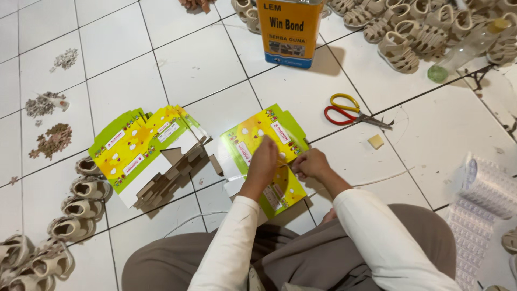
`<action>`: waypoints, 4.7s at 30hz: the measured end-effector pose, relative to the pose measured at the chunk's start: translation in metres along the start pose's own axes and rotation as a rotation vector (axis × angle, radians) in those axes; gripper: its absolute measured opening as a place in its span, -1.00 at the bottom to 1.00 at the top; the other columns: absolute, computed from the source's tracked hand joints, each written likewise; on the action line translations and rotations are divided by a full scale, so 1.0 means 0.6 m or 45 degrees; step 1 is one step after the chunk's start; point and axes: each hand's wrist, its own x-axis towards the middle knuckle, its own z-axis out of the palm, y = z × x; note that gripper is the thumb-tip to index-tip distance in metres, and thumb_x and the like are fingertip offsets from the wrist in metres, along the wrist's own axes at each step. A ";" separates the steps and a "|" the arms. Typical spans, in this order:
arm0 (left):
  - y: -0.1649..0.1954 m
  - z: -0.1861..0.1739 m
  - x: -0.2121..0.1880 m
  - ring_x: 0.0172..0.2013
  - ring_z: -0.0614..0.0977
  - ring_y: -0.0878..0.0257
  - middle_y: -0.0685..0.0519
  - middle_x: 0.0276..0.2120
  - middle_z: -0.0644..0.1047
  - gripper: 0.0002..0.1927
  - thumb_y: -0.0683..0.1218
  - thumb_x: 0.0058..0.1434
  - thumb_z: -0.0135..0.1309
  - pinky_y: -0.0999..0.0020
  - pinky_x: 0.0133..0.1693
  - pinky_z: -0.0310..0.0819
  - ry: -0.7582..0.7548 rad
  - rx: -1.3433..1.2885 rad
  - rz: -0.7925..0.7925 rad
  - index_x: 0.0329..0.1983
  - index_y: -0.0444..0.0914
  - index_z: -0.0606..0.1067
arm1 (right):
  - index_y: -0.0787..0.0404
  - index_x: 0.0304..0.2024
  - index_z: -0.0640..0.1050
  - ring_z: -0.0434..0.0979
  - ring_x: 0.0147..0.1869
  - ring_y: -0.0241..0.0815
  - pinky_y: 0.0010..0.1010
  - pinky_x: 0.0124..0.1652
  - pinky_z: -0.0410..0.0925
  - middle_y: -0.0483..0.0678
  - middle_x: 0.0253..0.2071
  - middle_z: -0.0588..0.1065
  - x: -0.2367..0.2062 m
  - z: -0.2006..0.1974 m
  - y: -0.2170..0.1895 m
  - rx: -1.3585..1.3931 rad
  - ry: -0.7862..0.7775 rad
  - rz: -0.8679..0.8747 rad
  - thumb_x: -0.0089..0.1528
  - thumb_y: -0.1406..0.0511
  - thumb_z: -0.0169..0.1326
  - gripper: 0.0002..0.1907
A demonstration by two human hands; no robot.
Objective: The person gathers flat cardboard shoe boxes, stacks them, and ties the stacks together with white string. The person also moves a tool tray and a glue container aside to clear the workspace.
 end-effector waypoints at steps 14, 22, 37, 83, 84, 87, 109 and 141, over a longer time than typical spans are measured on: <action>0.035 0.040 -0.012 -0.38 0.60 -0.12 -0.13 -0.53 0.58 -0.75 0.00 0.05 0.27 -0.01 -0.32 0.46 -0.087 0.621 0.102 -0.56 -0.26 0.57 | 0.38 -0.40 0.63 0.48 -0.54 -0.25 -0.42 -0.51 0.34 0.04 -0.49 0.58 0.038 0.021 0.055 0.281 -0.039 0.019 0.18 0.52 0.08 -0.89; -0.011 0.040 -0.028 -0.45 0.59 -0.12 -0.11 -0.53 0.57 -0.79 -0.08 0.19 0.20 0.01 -0.36 0.46 0.058 0.302 0.020 -0.52 -0.27 0.56 | 0.34 -0.46 0.62 0.63 -0.45 -0.15 -0.39 -0.38 0.47 0.08 -0.47 0.60 0.066 0.038 0.076 -0.231 0.199 0.069 0.08 0.37 0.25 -0.89; -0.017 0.065 0.000 -0.21 0.57 -0.10 -0.16 -0.28 0.57 -0.72 0.01 0.41 0.12 0.06 -0.20 0.44 -0.325 0.219 -0.076 -0.24 -0.32 0.44 | 0.25 0.03 0.48 0.50 -0.50 -0.12 -0.29 -0.54 0.36 0.08 -0.39 0.55 0.054 0.042 0.068 0.130 0.057 0.100 0.26 0.36 0.12 -0.71; -0.040 0.060 0.002 -0.34 0.62 -0.13 -0.13 -0.47 0.59 -0.82 -0.04 0.17 0.14 -0.01 -0.25 0.51 -0.330 0.522 -0.014 -0.47 -0.21 0.62 | 0.37 -0.16 0.66 0.65 -0.23 -0.17 -0.37 -0.18 0.51 0.05 -0.24 0.65 0.027 0.006 0.063 0.027 -0.033 -0.048 0.15 0.38 0.27 -0.78; -0.039 0.059 0.002 -0.34 0.62 -0.13 -0.13 -0.47 0.59 -0.82 -0.05 0.18 0.13 -0.01 -0.25 0.52 -0.328 0.528 -0.017 -0.47 -0.21 0.62 | 0.34 -0.14 0.65 0.65 -0.24 -0.19 -0.37 -0.21 0.52 0.02 -0.24 0.65 0.026 0.004 0.061 0.065 -0.017 -0.007 0.15 0.40 0.25 -0.77; -0.038 0.059 0.001 -0.34 0.62 -0.13 -0.13 -0.46 0.59 -0.83 -0.06 0.17 0.13 -0.01 -0.25 0.52 -0.337 0.517 -0.048 -0.46 -0.20 0.62 | 0.34 -0.08 0.63 0.62 -0.29 -0.22 -0.38 -0.26 0.51 0.01 -0.24 0.63 0.030 0.004 0.067 0.239 -0.109 0.030 0.18 0.43 0.21 -0.75; -0.029 0.059 0.002 -0.31 0.61 -0.14 -0.13 -0.44 0.61 -0.85 -0.06 0.14 0.12 -0.04 -0.23 0.51 -0.298 0.485 -0.043 -0.45 -0.20 0.63 | 0.33 -0.13 0.67 0.67 -0.23 -0.20 -0.40 -0.18 0.51 0.02 -0.26 0.67 0.039 0.043 0.093 0.022 0.060 -0.149 0.18 0.37 0.21 -0.78; -0.053 0.062 0.005 -0.37 0.62 -0.12 -0.13 -0.48 0.59 -0.82 -0.05 0.14 0.10 -0.03 -0.26 0.49 -0.316 0.446 0.016 -0.49 -0.21 0.60 | 0.32 -0.30 0.59 0.08 -0.71 -0.30 -0.38 -0.68 -0.05 -0.10 -0.66 0.28 0.033 -0.009 0.041 0.355 -0.202 0.281 0.19 0.39 0.18 -0.92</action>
